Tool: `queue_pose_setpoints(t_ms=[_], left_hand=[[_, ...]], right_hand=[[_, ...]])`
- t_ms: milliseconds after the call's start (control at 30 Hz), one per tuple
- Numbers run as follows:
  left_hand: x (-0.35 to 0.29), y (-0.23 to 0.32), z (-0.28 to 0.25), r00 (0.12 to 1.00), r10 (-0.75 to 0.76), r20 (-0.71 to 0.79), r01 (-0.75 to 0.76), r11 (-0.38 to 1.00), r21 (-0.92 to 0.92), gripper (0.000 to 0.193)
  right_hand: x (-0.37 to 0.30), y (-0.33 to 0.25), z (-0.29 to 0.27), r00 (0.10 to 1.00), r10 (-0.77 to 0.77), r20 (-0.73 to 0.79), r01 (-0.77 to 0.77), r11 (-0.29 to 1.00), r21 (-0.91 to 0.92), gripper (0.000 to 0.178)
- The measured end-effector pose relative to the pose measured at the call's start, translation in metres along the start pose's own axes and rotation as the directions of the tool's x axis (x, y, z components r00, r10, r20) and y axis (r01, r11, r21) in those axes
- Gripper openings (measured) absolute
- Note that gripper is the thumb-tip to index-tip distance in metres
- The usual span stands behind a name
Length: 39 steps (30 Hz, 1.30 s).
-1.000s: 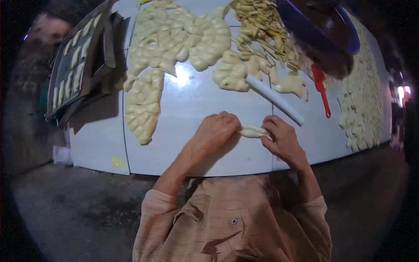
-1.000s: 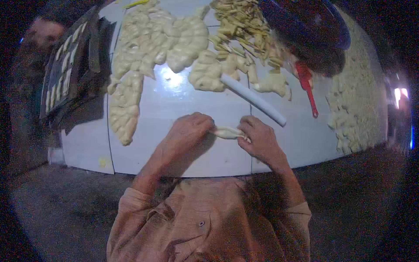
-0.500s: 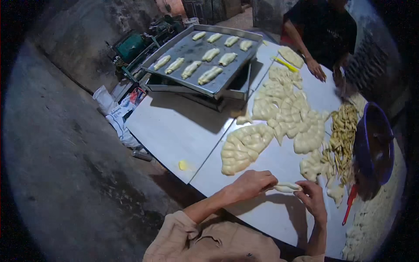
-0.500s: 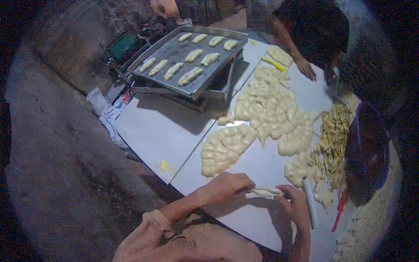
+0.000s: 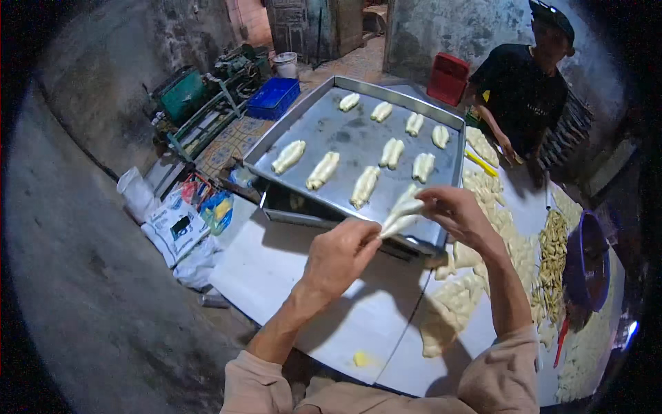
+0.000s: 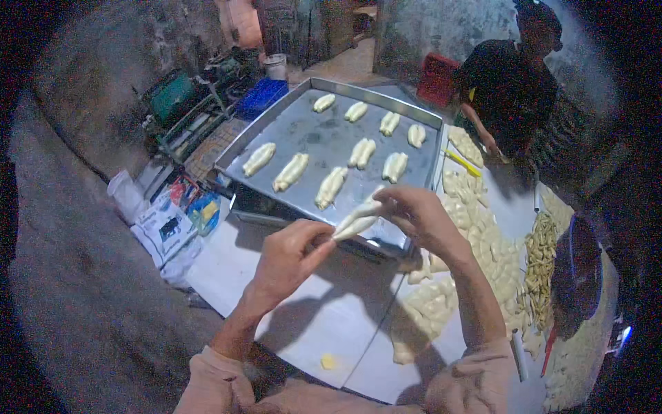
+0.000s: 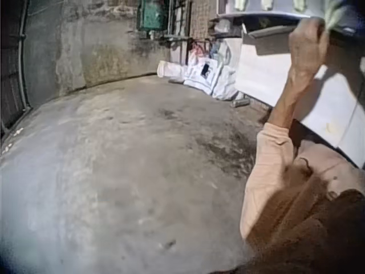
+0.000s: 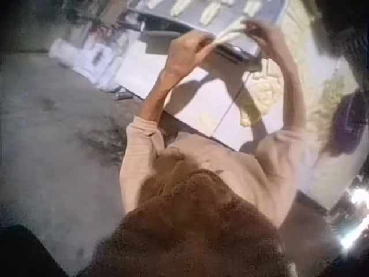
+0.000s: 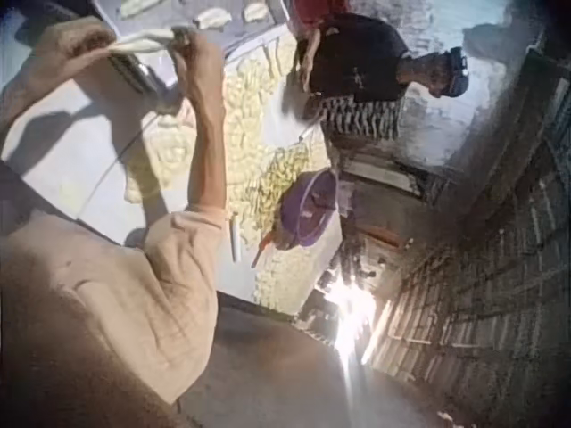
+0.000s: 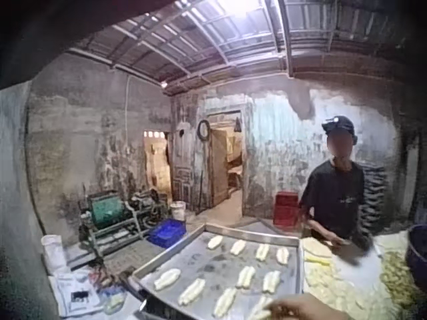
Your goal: The person flattens dough pieces by hand and with a roller, applies chocolate spread using a spatula, and adds banana slices. The person then rolls the filled dough into pastry rolls and places them onto a metal baking tray.
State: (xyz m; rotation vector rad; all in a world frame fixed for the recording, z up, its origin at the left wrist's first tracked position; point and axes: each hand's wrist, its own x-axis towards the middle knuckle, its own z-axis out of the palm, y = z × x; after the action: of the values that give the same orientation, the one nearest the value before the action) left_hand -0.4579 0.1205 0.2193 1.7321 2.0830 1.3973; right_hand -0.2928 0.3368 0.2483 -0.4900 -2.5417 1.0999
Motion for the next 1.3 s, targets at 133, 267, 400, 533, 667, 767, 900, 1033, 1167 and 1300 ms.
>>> queue_pose_setpoints(t_ms=[133,267,400,533,667,767,900,1033,1167,1300], left_hand=[[0.023,-0.044,-0.033,0.999,-0.029,-0.03,0.03,0.998,0.052,0.023],[0.047,-0.078,-0.054,0.993,-0.1,-0.058,0.105,0.989,0.104,0.022],[0.099,-0.133,-0.061,0.984,-0.064,-0.166,0.096,0.976,0.198,0.023],[0.166,-0.166,-0.064,0.977,-0.099,-0.191,0.146,0.957,0.25,0.024],[0.212,-0.209,-0.039,0.956,-0.282,-0.08,0.282,0.812,0.511,0.034],[0.215,-0.232,-0.03,0.945,-0.327,-0.02,0.267,0.733,0.625,0.032],[0.218,-0.252,-0.031,0.954,-0.298,-0.034,0.255,0.744,0.617,0.028],[0.224,-0.248,-0.027,0.936,-0.352,-0.022,0.279,0.7,0.657,0.03],[0.228,-0.234,-0.027,0.928,-0.373,0.006,0.289,0.729,0.62,0.045],[0.241,-0.237,-0.008,0.927,-0.374,0.015,0.28,0.722,0.633,0.035]], right_hand=[[0.076,-0.02,0.028,0.996,-0.067,0.06,0.071,0.995,-0.068,0.03],[0.132,-0.022,0.045,0.976,-0.189,0.107,0.211,0.944,-0.255,0.025],[0.213,-0.016,0.045,0.979,-0.184,0.09,0.204,0.914,-0.351,0.023],[0.304,0.019,0.055,0.97,-0.236,0.062,0.241,0.89,-0.387,0.025],[0.367,0.078,0.083,0.967,-0.199,0.161,0.253,0.831,-0.496,0.034],[0.364,0.089,0.109,0.991,-0.127,0.028,0.119,0.788,-0.604,0.039],[0.368,0.096,0.125,0.972,-0.234,0.038,0.219,0.825,-0.521,0.035],[0.369,0.099,0.128,0.982,-0.19,0.013,0.169,0.838,-0.52,0.032],[0.364,0.1,0.127,0.966,-0.257,-0.026,0.214,0.851,-0.479,0.033],[0.355,0.088,0.118,0.932,-0.348,-0.097,0.253,0.821,-0.512,0.035]])
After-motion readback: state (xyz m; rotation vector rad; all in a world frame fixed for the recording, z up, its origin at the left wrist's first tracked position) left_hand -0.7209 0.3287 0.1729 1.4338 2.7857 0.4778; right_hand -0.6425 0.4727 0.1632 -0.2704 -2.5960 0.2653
